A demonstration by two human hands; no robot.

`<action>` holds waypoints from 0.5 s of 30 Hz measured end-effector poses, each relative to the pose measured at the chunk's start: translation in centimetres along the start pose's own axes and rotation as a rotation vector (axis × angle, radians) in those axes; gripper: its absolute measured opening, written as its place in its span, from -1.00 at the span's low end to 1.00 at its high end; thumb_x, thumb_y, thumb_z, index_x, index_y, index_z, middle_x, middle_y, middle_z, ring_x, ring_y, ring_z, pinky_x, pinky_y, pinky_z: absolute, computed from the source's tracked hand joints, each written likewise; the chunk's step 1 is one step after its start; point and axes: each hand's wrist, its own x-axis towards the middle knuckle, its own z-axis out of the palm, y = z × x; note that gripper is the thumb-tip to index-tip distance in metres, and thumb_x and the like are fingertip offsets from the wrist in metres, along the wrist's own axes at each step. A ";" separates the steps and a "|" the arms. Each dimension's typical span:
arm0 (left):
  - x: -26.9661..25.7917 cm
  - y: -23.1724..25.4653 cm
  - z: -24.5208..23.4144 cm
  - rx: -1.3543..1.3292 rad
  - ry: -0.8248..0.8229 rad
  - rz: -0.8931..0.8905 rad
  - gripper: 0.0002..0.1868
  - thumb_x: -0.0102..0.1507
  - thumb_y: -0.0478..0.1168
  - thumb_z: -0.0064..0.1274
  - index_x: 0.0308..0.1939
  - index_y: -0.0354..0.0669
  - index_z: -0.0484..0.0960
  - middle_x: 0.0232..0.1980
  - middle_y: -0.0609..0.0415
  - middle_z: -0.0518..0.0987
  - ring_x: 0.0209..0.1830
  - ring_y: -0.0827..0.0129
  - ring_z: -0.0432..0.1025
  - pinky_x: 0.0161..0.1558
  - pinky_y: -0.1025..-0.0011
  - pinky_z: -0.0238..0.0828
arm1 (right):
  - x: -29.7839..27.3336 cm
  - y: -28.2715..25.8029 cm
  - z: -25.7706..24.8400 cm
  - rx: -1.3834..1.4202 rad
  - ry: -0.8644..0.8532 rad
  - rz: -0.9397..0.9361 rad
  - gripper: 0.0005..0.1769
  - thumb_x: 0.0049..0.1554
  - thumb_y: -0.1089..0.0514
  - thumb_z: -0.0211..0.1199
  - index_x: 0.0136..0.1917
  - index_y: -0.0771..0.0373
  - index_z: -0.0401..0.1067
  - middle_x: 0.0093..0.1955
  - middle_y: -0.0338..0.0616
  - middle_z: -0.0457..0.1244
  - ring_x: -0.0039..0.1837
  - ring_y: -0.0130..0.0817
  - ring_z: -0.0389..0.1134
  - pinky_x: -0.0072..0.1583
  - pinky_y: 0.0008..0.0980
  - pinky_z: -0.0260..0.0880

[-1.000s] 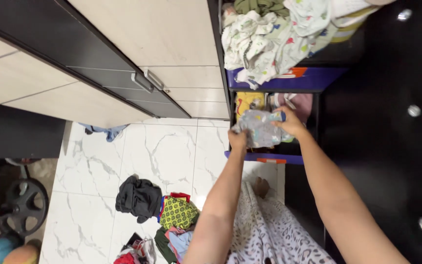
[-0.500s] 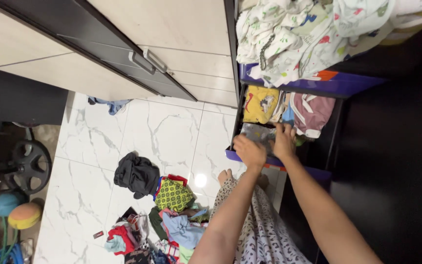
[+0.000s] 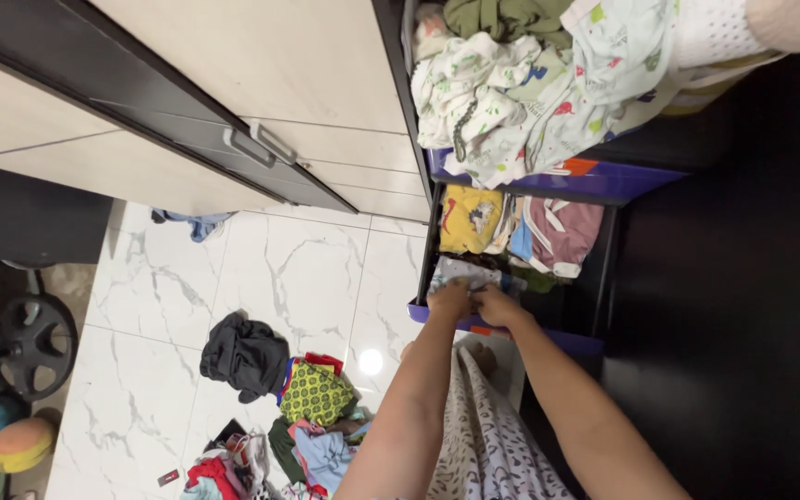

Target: Folding various pieces of clothing and placing them into a storage drawer.

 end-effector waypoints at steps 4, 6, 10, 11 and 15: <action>-1.1 0.5 -4.3 -0.005 -0.028 -0.008 -0.45 0.28 -0.04 0.09 0.38 0.12 0.46 0.46 0.02 0.41 0.43 0.09 0.34 0.32 0.07 0.34 | -0.2 -3.0 -4.2 0.031 0.018 0.017 -0.76 0.07 0.24 0.24 0.03 0.18 0.58 0.08 0.11 0.36 0.16 0.02 0.39 0.21 -0.14 0.39; -1.4 0.5 -5.9 0.021 0.028 0.030 -0.52 0.28 -0.03 0.09 0.28 0.02 0.60 0.36 0.00 0.57 0.36 0.15 0.46 0.24 0.11 0.46 | -0.8 -6.7 -7.7 0.082 0.049 0.066 -0.68 0.06 0.24 0.21 0.10 0.15 0.56 0.04 0.11 0.40 0.10 0.04 0.44 0.14 -0.12 0.42; -5.4 2.7 -13.8 -0.003 0.111 0.021 -0.40 0.29 0.10 0.10 0.38 0.07 0.41 0.34 -0.01 0.53 0.34 0.07 0.42 0.25 0.09 0.40 | -0.4 -11.8 -15.2 0.053 0.105 0.068 -0.67 0.07 0.27 0.15 0.10 0.16 0.55 -0.01 0.13 0.40 0.05 0.08 0.43 0.07 -0.08 0.42; -5.9 3.4 -15.6 0.014 0.118 0.037 -0.41 0.30 0.16 0.08 0.34 0.02 0.46 0.36 -0.03 0.50 0.35 0.06 0.41 0.27 0.08 0.39 | -0.1 -13.0 -17.3 0.059 0.153 0.059 -0.70 0.08 0.27 0.14 0.08 0.20 0.53 -0.03 0.14 0.40 0.03 0.07 0.45 0.06 -0.09 0.42; -4.2 6.4 -21.7 0.137 0.199 0.528 -0.59 0.28 0.03 -0.11 0.13 0.16 0.69 0.22 -0.07 0.59 0.19 -0.03 0.49 0.18 0.06 0.44 | -0.3 -19.3 -27.2 -0.051 0.440 -0.032 -0.79 0.06 0.25 0.18 -0.02 0.32 0.48 -0.07 0.19 0.38 0.01 0.14 0.44 -0.01 -0.07 0.41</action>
